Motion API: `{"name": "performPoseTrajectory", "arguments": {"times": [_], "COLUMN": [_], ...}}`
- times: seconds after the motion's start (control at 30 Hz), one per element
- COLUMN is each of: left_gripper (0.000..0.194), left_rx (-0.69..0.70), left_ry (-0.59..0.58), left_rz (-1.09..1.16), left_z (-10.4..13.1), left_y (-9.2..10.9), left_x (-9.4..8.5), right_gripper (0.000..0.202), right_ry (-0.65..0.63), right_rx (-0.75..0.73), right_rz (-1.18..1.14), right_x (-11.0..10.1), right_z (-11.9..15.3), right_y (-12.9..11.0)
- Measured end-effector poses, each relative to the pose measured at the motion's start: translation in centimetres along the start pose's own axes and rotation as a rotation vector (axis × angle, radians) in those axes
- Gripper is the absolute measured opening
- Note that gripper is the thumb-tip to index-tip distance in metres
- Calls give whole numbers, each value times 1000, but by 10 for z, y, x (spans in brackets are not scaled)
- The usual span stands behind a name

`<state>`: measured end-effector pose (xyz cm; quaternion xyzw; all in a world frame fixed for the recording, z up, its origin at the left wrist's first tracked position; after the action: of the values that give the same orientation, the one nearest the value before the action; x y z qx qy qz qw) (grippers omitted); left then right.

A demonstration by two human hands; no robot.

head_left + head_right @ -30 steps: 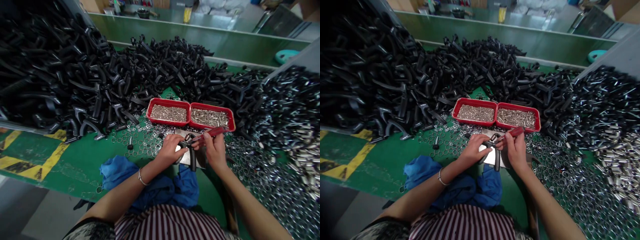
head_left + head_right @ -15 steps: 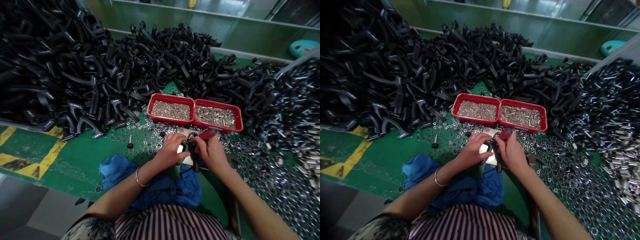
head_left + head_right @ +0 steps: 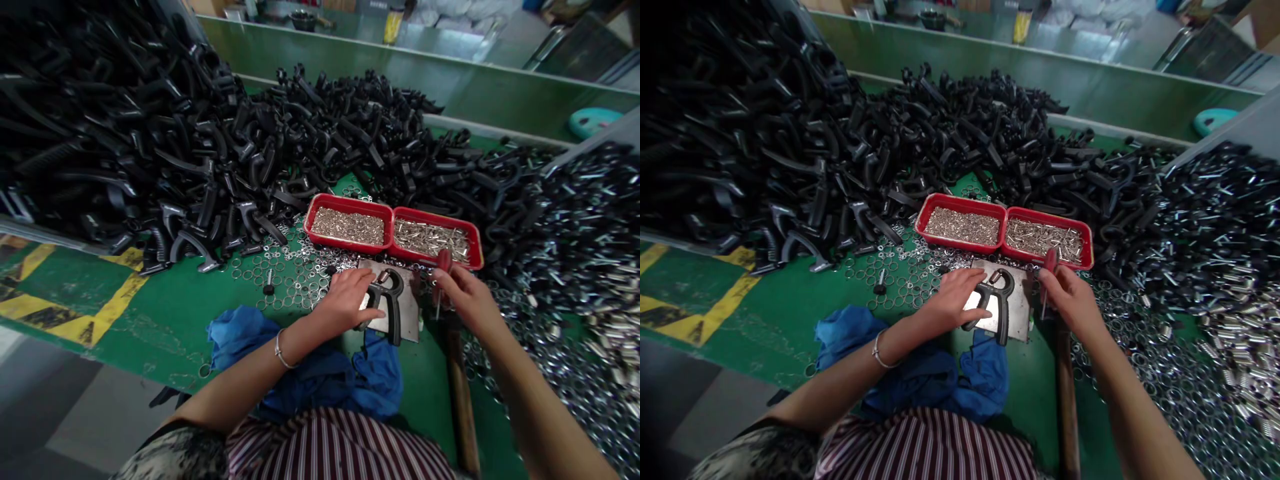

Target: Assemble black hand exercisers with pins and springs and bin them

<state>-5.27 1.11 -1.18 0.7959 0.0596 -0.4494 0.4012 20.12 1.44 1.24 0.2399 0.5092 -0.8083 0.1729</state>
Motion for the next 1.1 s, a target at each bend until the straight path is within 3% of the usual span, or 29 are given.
{"name": "performPoseTrajectory", "arguments": {"times": [0.1, 0.2, 0.27, 0.33, 0.43, 0.53, 0.63, 0.77, 0.93, 1.0, 1.1], "left_gripper": [45, 30, 26, 20, 19, 22, 23, 22, 26, 25, 23], "left_rx": [41, -48, -184, -278, -289, -272, -275, -287, -269, -250, -115], "left_ry": [17, 33, -59, -231, -359, -351, -342, -327, -179, -101, 34], "left_rz": [-110, -331, -510, -614, -666, -688, -682, -664, -652, -613, -482], "left_z": [-13, -41, -61, -76, -87, -88, -85, -83, -78, -73, -60], "left_y": [-1, -28, -55, -78, -91, -88, -85, -93, -105, -98, -62], "left_x": [-33, -74, -95, -105, -106, -104, -104, -100, -97, -97, -89], "right_gripper": [47, 49, 47, 40, 25, 21, 17, 13, 18, 22, 25], "right_ry": [-1, 134, 251, 244, 177, 134, 110, 101, 137, 152, 150], "right_rx": [34, -117, -300, -457, -659, -818, -847, -818, -783, -767, -748], "right_rz": [504, 691, 681, 640, 616, 742, 938, 994, 1013, 988, 935], "right_x": [-39, -62, -60, -41, 2, 46, 75, 89, 91, 92, 93], "right_z": [-6, -9, -11, -15, -29, -51, -76, -97, -98, -96, -95], "right_y": [24, 17, -2, -25, -67, -108, -133, -138, -131, -131, -132]}}
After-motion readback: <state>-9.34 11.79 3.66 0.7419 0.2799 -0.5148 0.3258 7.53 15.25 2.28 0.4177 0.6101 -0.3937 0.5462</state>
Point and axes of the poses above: each hand's wrist, its own z-axis away from the middle knuckle, its own x-axis out of the palm, y = z × x, the point moved 3 cm from there along -z, towards the middle knuckle, and after that the axes turned 13 degrees about x, right-handed, at the moved point
